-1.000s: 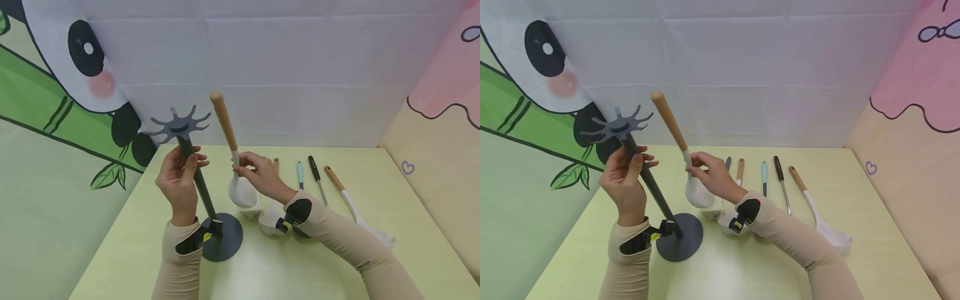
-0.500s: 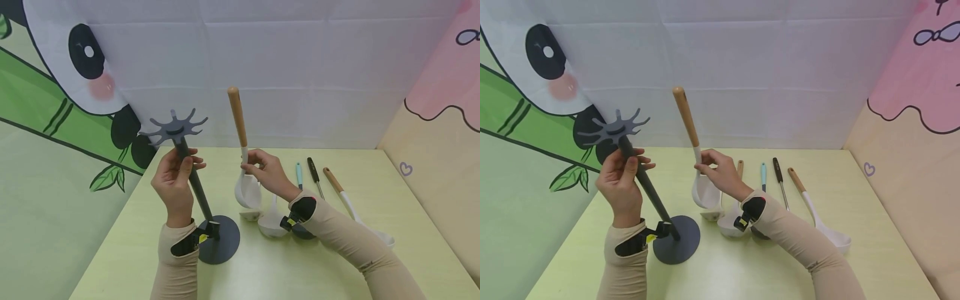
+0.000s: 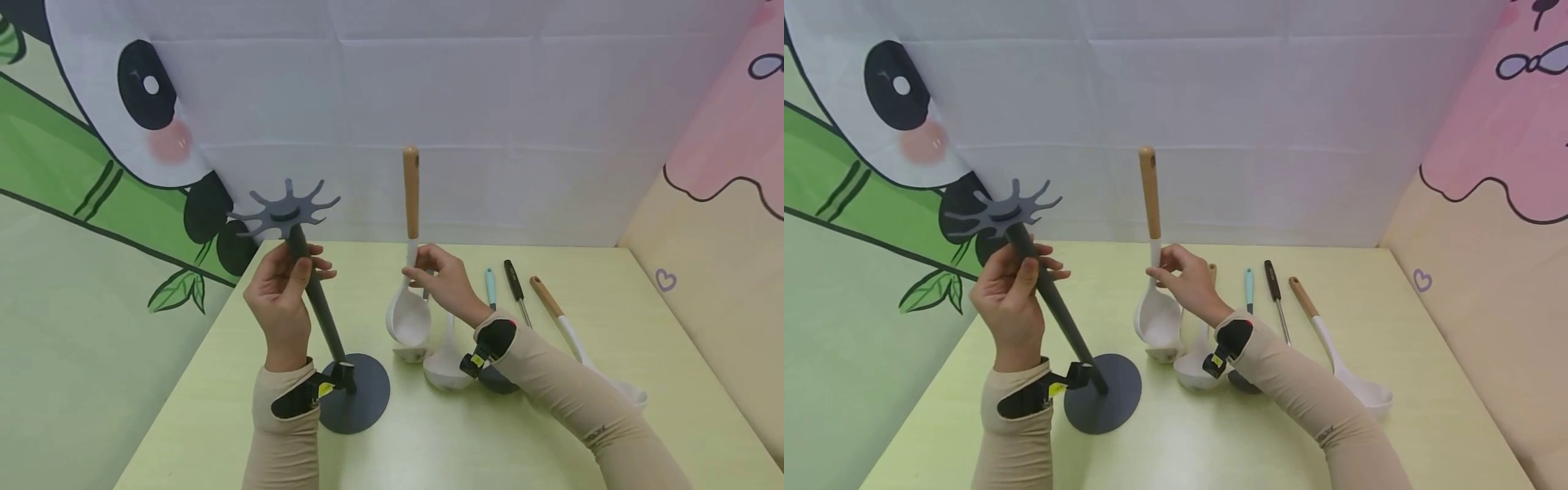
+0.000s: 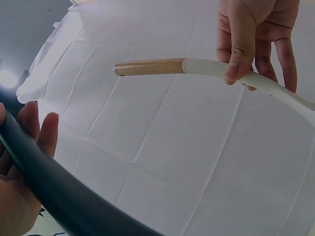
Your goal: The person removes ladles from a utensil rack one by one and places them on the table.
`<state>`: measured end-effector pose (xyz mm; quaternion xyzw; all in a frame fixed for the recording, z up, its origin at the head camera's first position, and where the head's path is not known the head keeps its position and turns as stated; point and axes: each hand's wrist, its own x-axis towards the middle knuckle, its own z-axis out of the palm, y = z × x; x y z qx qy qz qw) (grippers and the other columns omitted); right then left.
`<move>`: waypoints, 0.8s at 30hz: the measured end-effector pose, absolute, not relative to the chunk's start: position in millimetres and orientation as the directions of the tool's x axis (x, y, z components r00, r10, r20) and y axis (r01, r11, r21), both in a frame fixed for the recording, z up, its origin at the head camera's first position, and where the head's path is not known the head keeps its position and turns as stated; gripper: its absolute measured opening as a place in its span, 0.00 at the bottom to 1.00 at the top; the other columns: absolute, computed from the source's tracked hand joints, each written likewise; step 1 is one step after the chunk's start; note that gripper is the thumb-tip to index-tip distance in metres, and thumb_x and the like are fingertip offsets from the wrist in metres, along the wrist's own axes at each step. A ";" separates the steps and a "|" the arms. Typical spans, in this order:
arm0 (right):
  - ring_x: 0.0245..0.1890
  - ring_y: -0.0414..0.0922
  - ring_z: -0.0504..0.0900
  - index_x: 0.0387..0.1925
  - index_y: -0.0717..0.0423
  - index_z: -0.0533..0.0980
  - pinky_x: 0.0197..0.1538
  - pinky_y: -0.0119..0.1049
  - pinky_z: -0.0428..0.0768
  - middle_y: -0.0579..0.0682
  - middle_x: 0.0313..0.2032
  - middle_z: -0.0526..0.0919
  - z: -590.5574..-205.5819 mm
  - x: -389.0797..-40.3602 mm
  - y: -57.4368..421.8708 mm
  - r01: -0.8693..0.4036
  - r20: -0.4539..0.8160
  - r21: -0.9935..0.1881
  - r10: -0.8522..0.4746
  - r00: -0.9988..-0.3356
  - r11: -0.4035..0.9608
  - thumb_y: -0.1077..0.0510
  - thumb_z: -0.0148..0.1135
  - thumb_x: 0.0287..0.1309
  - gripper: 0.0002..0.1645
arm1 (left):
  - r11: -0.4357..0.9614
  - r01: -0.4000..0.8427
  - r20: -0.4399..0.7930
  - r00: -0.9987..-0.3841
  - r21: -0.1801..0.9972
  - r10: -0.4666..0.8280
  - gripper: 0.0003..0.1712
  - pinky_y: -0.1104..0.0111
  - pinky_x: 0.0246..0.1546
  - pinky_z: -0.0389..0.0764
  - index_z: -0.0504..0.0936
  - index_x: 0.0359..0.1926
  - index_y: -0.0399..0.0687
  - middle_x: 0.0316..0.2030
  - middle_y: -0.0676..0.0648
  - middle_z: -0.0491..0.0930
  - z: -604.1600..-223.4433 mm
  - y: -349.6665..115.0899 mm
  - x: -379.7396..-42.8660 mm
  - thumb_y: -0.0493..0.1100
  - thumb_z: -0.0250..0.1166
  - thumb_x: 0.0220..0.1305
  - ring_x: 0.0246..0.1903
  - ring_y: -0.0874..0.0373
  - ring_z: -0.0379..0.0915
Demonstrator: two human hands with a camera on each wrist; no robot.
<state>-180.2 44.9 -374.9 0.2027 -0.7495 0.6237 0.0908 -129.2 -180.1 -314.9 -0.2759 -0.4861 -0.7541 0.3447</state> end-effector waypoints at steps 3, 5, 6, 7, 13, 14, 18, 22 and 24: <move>0.41 0.57 0.83 0.46 0.67 0.75 0.41 0.45 0.85 0.59 0.38 0.81 -378.6 -183.2 46.4 -0.399 0.376 -0.909 -0.175 -0.910 0.122 0.66 0.64 0.63 0.12 | -0.294 0.786 0.753 -0.612 0.544 -0.242 0.13 0.63 0.31 0.85 0.82 0.47 0.28 0.34 0.39 0.85 -315.3 -180.5 -129.1 0.33 0.67 0.64 0.27 0.54 0.85; 0.42 0.57 0.83 0.47 0.68 0.75 0.42 0.46 0.85 0.59 0.38 0.81 -379.3 -184.7 46.9 -0.379 0.359 -0.918 -0.164 -0.919 0.114 0.66 0.64 0.63 0.12 | -0.296 0.785 0.754 -0.612 0.544 -0.238 0.13 0.63 0.31 0.85 0.82 0.47 0.28 0.34 0.39 0.85 -315.7 -180.8 -129.5 0.33 0.67 0.64 0.27 0.54 0.85; 0.42 0.57 0.83 0.47 0.68 0.74 0.42 0.47 0.85 0.58 0.38 0.80 -379.7 -185.7 47.0 -0.367 0.348 -0.924 -0.158 -0.924 0.111 0.66 0.64 0.64 0.12 | -0.298 0.785 0.755 -0.612 0.543 -0.236 0.13 0.63 0.30 0.85 0.82 0.47 0.28 0.34 0.39 0.85 -316.0 -180.9 -129.8 0.33 0.67 0.64 0.27 0.54 0.85; 0.42 0.56 0.83 0.46 0.68 0.74 0.42 0.47 0.85 0.58 0.38 0.80 -380.2 -186.9 46.9 -0.355 0.337 -0.929 -0.152 -0.929 0.108 0.66 0.64 0.64 0.12 | -0.300 0.785 0.756 -0.612 0.542 -0.234 0.13 0.63 0.30 0.85 0.82 0.47 0.28 0.34 0.39 0.85 -316.2 -181.0 -130.0 0.33 0.67 0.64 0.27 0.53 0.85; 0.43 0.53 0.84 0.48 0.68 0.74 0.41 0.43 0.85 0.58 0.40 0.81 -386.1 -192.5 48.1 -0.294 0.281 -0.949 -0.121 -0.952 0.110 0.65 0.64 0.64 0.13 | -0.306 0.782 0.758 -0.613 0.543 -0.222 0.13 0.63 0.30 0.85 0.82 0.47 0.28 0.35 0.41 0.86 -317.5 -180.9 -130.2 0.34 0.67 0.64 0.28 0.54 0.85; 0.42 0.53 0.84 0.48 0.67 0.74 0.41 0.42 0.85 0.58 0.40 0.81 -387.7 -193.5 48.5 -0.288 0.275 -0.951 -0.117 -0.954 0.111 0.65 0.64 0.64 0.14 | -0.305 0.782 0.758 -0.613 0.544 -0.221 0.13 0.63 0.30 0.85 0.82 0.47 0.28 0.35 0.41 0.86 -317.7 -180.8 -130.1 0.34 0.67 0.64 0.28 0.54 0.85; 0.41 0.51 0.84 0.48 0.66 0.74 0.41 0.41 0.86 0.59 0.41 0.82 -394.7 -197.9 49.7 -0.264 0.252 -0.958 -0.113 -0.961 0.108 0.64 0.64 0.64 0.14 | -0.304 0.781 0.757 -0.615 0.546 -0.220 0.13 0.63 0.30 0.85 0.82 0.48 0.29 0.35 0.41 0.86 -318.5 -180.8 -129.9 0.34 0.67 0.64 0.28 0.54 0.85; 0.39 0.48 0.84 0.47 0.65 0.74 0.40 0.41 0.86 0.58 0.41 0.82 -400.3 -202.2 49.3 -0.241 0.230 -0.966 -0.114 -0.966 0.094 0.63 0.65 0.64 0.13 | -0.308 0.779 0.755 -0.617 0.546 -0.221 0.14 0.63 0.30 0.85 0.82 0.48 0.29 0.35 0.41 0.86 -319.3 -181.1 -129.9 0.34 0.68 0.64 0.28 0.55 0.85; 0.37 0.47 0.85 0.47 0.65 0.74 0.40 0.42 0.86 0.58 0.41 0.82 -402.2 -203.9 48.4 -0.228 0.219 -0.971 -0.110 -0.969 0.077 0.64 0.65 0.64 0.13 | -0.307 0.779 0.755 -0.617 0.547 -0.220 0.14 0.63 0.30 0.85 0.82 0.48 0.29 0.35 0.41 0.86 -319.8 -181.3 -130.1 0.35 0.68 0.64 0.28 0.55 0.85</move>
